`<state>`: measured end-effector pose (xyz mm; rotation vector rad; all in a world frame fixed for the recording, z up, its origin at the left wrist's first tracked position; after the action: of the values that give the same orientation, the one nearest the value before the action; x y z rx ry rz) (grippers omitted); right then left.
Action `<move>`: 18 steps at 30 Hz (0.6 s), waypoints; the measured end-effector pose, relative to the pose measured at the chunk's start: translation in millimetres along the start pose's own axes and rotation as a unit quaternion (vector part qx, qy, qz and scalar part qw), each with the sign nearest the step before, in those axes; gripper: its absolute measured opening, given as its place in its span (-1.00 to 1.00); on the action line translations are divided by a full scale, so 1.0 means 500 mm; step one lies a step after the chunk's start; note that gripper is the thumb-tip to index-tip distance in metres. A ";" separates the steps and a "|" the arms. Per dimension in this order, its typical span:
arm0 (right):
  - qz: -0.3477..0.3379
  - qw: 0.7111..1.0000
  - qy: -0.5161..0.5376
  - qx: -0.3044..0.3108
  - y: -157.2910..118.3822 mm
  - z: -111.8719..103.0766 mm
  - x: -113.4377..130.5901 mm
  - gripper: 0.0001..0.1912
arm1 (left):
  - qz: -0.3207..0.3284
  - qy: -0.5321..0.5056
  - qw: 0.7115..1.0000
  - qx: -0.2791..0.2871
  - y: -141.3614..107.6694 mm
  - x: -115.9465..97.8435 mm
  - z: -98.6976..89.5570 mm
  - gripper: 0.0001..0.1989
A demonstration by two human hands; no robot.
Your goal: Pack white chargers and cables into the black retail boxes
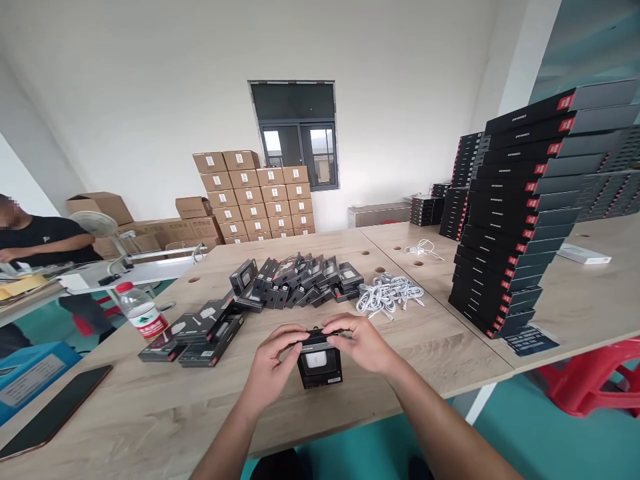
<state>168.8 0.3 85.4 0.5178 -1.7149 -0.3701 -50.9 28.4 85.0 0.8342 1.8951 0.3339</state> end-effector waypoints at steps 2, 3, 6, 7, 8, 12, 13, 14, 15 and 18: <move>0.010 1.000 0.018 0.019 0.004 -0.003 -0.001 -0.76 | 0.001 0.008 1.000 0.006 0.006 0.001 -0.007 -0.79; 0.012 0.999 0.021 0.026 0.006 -0.005 -0.001 -0.72 | 0.000 0.010 1.000 0.007 0.008 0.002 -0.010 -0.79; 0.016 0.999 0.024 0.045 0.006 -0.014 -0.002 -0.66 | -0.016 -0.006 1.000 0.019 0.006 0.010 -0.011 -0.78; 0.014 0.998 0.019 0.052 0.005 -0.017 -0.004 -0.66 | -0.027 -0.017 0.999 0.028 0.003 0.013 -0.010 -0.77; 0.010 0.998 0.010 0.060 0.002 -0.019 -0.006 -0.66 | -0.041 -0.027 0.998 0.039 0.000 0.016 -0.008 -0.76; -0.006 0.995 -0.087 0.039 -0.030 -0.011 -0.018 -0.62 | -0.091 -0.047 0.994 0.026 -0.010 0.030 0.001 -0.68; 0.000 0.992 -0.126 0.017 -0.043 -0.001 -0.020 -0.54 | -0.108 -0.056 0.993 -0.011 -0.010 0.035 0.002 -0.66; 0.012 0.985 -0.170 -0.005 -0.058 0.012 -0.024 -0.39 | -0.137 -0.072 0.986 -0.058 -0.009 0.041 0.005 -0.62; 0.026 0.977 -0.208 -0.030 -0.073 0.028 -0.029 -0.21 | -0.174 -0.098 0.974 -0.110 -0.008 0.049 0.010 -0.57; 0.075 0.943 -0.322 -0.040 -0.111 0.072 -0.064 0.27 | -0.304 -0.227 0.904 -0.198 0.002 0.072 0.046 -0.41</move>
<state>146.1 -31.2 22.9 0.2055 -2.3409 -0.5358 -40.1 50.6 50.1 0.0129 1.4754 0.1100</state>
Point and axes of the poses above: each hand's wrist, its own y-axis towards the middle knuckle, its own z-axis out of the palm, x = y × z, the point moved 2 cm from there along y, towards the middle knuckle, and after that the axes turned 2 degrees about -z, right-handed, at the moved point
